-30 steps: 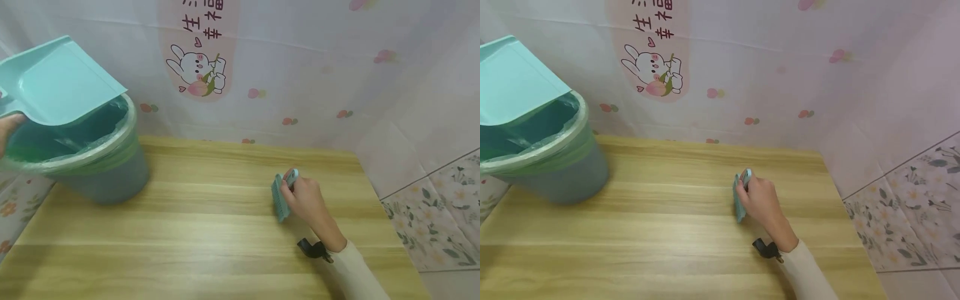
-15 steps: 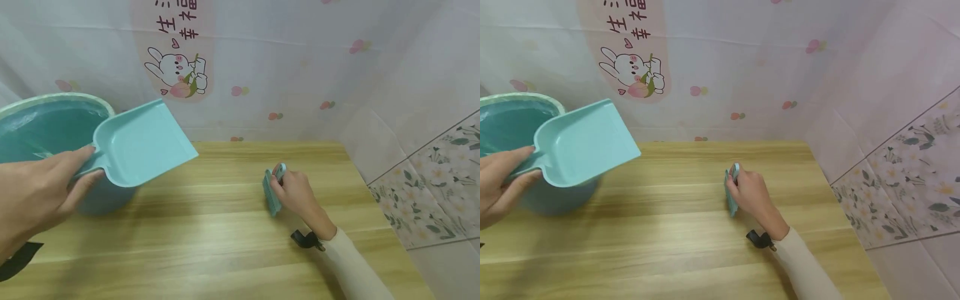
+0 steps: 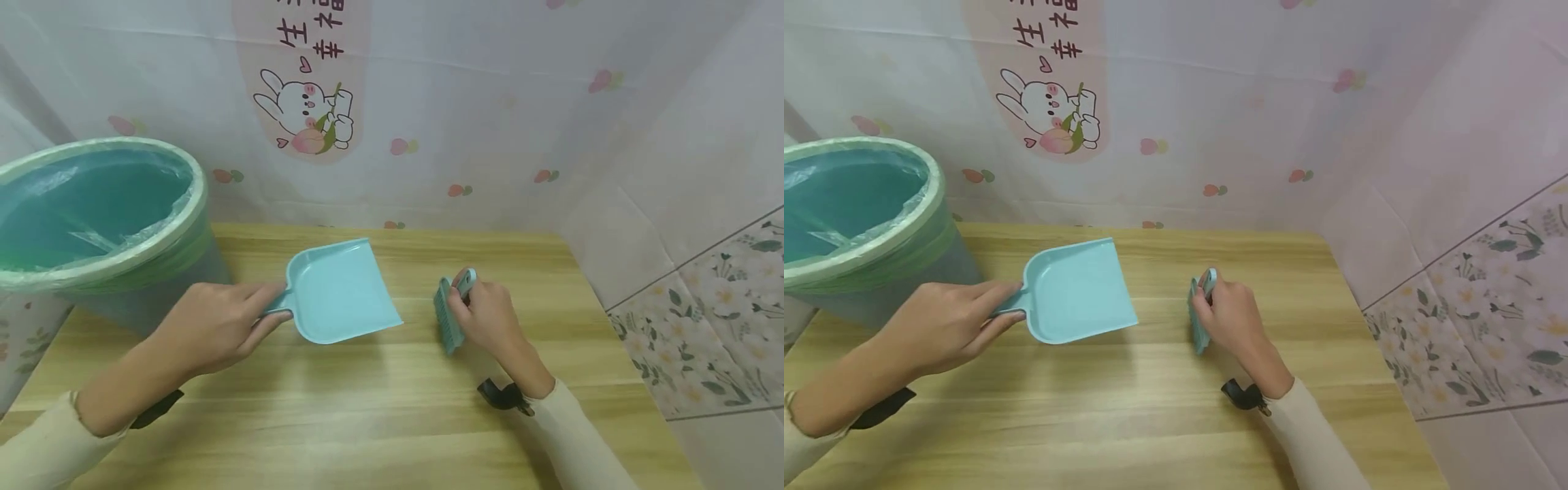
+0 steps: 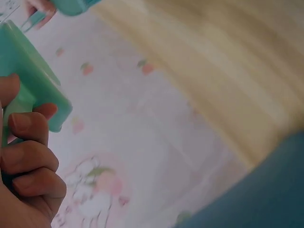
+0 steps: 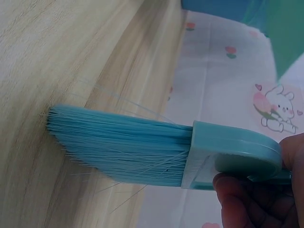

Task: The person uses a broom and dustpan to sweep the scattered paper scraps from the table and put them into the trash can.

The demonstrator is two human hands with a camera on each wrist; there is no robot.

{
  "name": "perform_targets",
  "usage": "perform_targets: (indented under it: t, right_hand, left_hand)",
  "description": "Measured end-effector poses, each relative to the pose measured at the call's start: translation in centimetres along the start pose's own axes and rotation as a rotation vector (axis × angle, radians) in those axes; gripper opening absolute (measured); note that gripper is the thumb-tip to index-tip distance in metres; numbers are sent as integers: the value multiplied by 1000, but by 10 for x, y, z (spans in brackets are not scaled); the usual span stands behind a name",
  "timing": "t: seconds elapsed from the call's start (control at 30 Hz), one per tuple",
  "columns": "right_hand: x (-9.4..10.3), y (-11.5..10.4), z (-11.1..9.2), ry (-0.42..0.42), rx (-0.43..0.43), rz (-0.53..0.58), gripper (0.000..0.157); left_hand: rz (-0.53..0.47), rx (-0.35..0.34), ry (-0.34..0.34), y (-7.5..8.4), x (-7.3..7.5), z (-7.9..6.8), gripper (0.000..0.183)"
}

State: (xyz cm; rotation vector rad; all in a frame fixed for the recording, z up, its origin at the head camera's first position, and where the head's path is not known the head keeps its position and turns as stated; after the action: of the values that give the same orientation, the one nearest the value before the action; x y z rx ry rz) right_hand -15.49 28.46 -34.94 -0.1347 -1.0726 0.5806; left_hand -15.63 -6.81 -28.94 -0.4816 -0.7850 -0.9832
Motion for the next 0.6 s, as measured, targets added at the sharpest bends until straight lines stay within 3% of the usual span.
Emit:
perform_targets:
  t: [0.2, 0.4, 0.6]
  right_hand:
    - [0, 2, -1, -7, -22, -4, 11]
    - [5, 5, -5, 20, -52, 0, 11]
    - [1, -1, 0, 28, -2, 2, 10]
  left_hand:
    - [-62, 19, -109, 5, -44, -2, 67]
    - [-127, 73, -293, 1, -93, -3, 32]
    - [-138, 126, -382, -8, -121, -10, 30]
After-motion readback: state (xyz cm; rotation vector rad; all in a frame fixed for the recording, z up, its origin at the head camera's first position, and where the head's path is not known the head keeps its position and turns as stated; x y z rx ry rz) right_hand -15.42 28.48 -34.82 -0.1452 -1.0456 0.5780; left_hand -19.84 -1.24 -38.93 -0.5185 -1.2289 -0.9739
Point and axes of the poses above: each hand's wrist, its own z-axis towards the middle knuckle, its own x-axis out of the back of the hand, y = z × x, the point moved 8 cm from there along z, towards the middle knuckle, and after that the axes turned 3 degrees about y, right-handed, at the moved point
